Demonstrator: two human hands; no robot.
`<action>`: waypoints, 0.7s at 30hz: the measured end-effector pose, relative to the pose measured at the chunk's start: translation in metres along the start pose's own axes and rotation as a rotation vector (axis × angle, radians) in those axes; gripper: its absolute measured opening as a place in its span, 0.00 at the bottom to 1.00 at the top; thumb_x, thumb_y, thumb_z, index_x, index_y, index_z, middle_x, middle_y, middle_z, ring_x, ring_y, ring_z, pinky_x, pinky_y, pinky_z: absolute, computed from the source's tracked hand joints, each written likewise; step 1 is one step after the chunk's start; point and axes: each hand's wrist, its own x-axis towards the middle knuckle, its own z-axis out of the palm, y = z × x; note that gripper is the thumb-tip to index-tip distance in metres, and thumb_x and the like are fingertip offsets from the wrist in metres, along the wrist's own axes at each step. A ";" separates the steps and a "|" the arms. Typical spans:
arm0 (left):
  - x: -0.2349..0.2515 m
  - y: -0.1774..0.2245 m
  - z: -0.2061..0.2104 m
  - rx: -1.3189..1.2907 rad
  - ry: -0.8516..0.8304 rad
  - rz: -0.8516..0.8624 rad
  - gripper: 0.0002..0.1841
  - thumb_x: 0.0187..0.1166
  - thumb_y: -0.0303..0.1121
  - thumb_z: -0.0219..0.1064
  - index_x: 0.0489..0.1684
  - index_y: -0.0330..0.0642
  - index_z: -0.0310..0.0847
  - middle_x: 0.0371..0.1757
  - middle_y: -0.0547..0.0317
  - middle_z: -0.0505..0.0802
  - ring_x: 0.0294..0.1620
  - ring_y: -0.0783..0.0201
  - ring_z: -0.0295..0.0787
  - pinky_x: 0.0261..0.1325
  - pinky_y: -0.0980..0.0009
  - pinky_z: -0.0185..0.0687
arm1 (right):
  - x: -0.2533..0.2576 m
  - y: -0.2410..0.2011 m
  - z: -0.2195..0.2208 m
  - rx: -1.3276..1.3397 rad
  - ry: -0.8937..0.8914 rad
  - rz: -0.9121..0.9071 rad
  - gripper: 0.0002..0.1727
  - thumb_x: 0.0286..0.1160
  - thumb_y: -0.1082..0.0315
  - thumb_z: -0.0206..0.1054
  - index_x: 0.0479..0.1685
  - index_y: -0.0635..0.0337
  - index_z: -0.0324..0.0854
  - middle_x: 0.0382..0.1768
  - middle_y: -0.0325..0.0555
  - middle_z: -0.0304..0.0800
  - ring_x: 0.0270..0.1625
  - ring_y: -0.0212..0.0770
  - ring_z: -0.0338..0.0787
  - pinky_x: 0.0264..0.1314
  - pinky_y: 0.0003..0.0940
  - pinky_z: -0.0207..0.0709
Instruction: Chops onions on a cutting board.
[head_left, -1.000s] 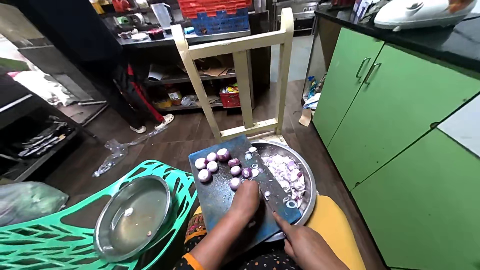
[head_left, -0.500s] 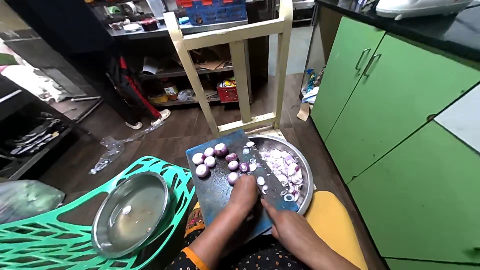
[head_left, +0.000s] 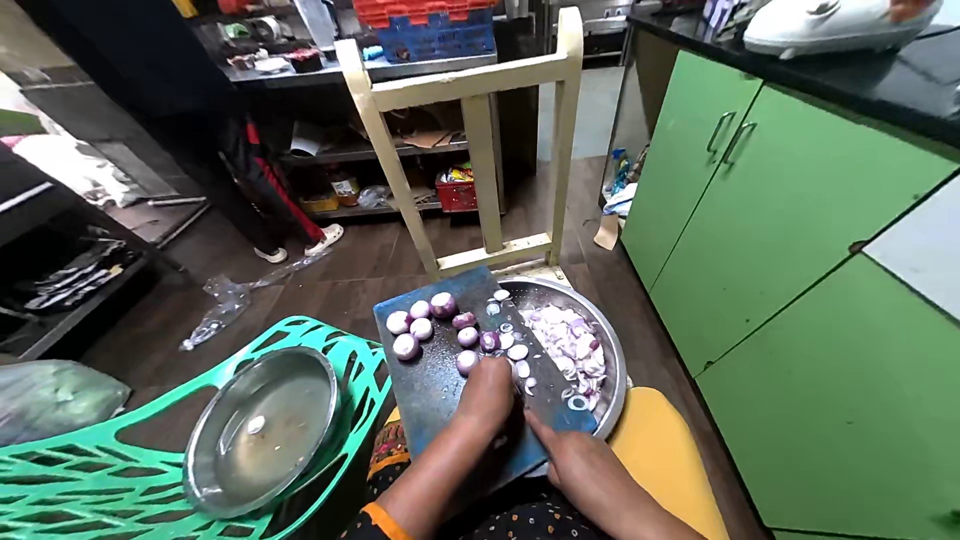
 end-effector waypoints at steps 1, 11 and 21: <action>-0.002 0.000 0.000 -0.006 0.000 -0.002 0.07 0.77 0.30 0.72 0.33 0.36 0.90 0.42 0.44 0.94 0.48 0.45 0.94 0.54 0.45 0.90 | -0.011 0.002 0.000 0.007 -0.028 0.006 0.43 0.80 0.69 0.59 0.97 0.36 0.50 0.42 0.59 0.92 0.48 0.64 0.93 0.51 0.63 0.84; -0.001 0.001 0.002 0.012 0.007 -0.016 0.07 0.78 0.29 0.70 0.33 0.35 0.90 0.42 0.43 0.94 0.49 0.45 0.94 0.55 0.46 0.90 | 0.003 0.000 0.000 -0.007 0.003 -0.022 0.41 0.80 0.69 0.59 0.96 0.39 0.53 0.41 0.59 0.92 0.47 0.63 0.93 0.50 0.62 0.84; -0.003 0.009 -0.002 0.088 -0.043 -0.071 0.07 0.80 0.28 0.67 0.37 0.35 0.90 0.46 0.42 0.94 0.53 0.45 0.94 0.57 0.47 0.90 | 0.012 -0.002 -0.006 0.028 0.044 -0.052 0.38 0.80 0.68 0.57 0.94 0.41 0.59 0.41 0.57 0.93 0.47 0.61 0.94 0.50 0.60 0.85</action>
